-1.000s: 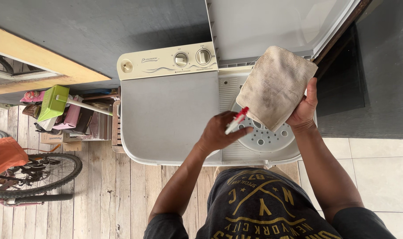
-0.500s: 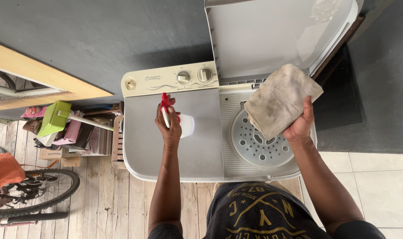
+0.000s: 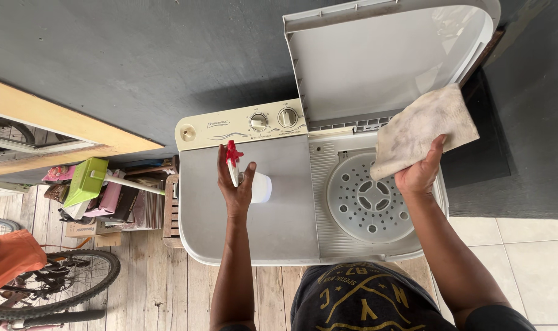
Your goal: The person cleans the exterior and the inside of the lid of a twin-tub washing machine using a cloth and a spray bottle.
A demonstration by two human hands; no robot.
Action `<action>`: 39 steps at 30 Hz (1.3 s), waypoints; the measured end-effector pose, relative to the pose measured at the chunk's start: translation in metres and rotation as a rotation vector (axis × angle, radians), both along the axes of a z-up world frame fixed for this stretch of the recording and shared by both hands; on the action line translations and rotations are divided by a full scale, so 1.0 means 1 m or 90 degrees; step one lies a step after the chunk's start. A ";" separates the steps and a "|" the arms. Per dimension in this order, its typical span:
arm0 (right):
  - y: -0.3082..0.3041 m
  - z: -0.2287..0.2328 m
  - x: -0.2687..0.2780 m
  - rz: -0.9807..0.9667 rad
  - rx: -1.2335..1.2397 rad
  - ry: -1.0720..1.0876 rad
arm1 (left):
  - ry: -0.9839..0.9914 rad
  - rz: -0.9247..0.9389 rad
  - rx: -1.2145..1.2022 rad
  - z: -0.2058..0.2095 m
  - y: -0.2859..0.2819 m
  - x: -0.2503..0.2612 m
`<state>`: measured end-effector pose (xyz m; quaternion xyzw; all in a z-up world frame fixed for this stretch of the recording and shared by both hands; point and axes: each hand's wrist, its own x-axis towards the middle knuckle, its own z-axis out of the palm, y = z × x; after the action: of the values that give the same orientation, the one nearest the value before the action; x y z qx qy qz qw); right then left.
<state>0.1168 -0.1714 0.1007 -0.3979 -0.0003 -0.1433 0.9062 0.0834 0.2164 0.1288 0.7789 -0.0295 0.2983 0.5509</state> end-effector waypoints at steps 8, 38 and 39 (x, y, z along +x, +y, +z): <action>0.007 -0.005 0.016 -0.021 -0.021 -0.017 | 0.226 0.010 -0.047 -0.028 0.022 -0.016; 0.125 0.009 0.187 -0.562 -0.859 -0.061 | 0.057 -0.238 -0.100 0.125 -0.125 0.206; 0.127 0.011 0.180 -0.545 -0.990 -0.149 | 0.037 -0.247 -0.103 0.125 -0.125 0.205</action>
<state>0.2963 -0.0443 0.1117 -0.8486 -0.0415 -0.4679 0.2434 0.2885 0.0918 0.2540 0.7200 -0.1385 0.1655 0.6595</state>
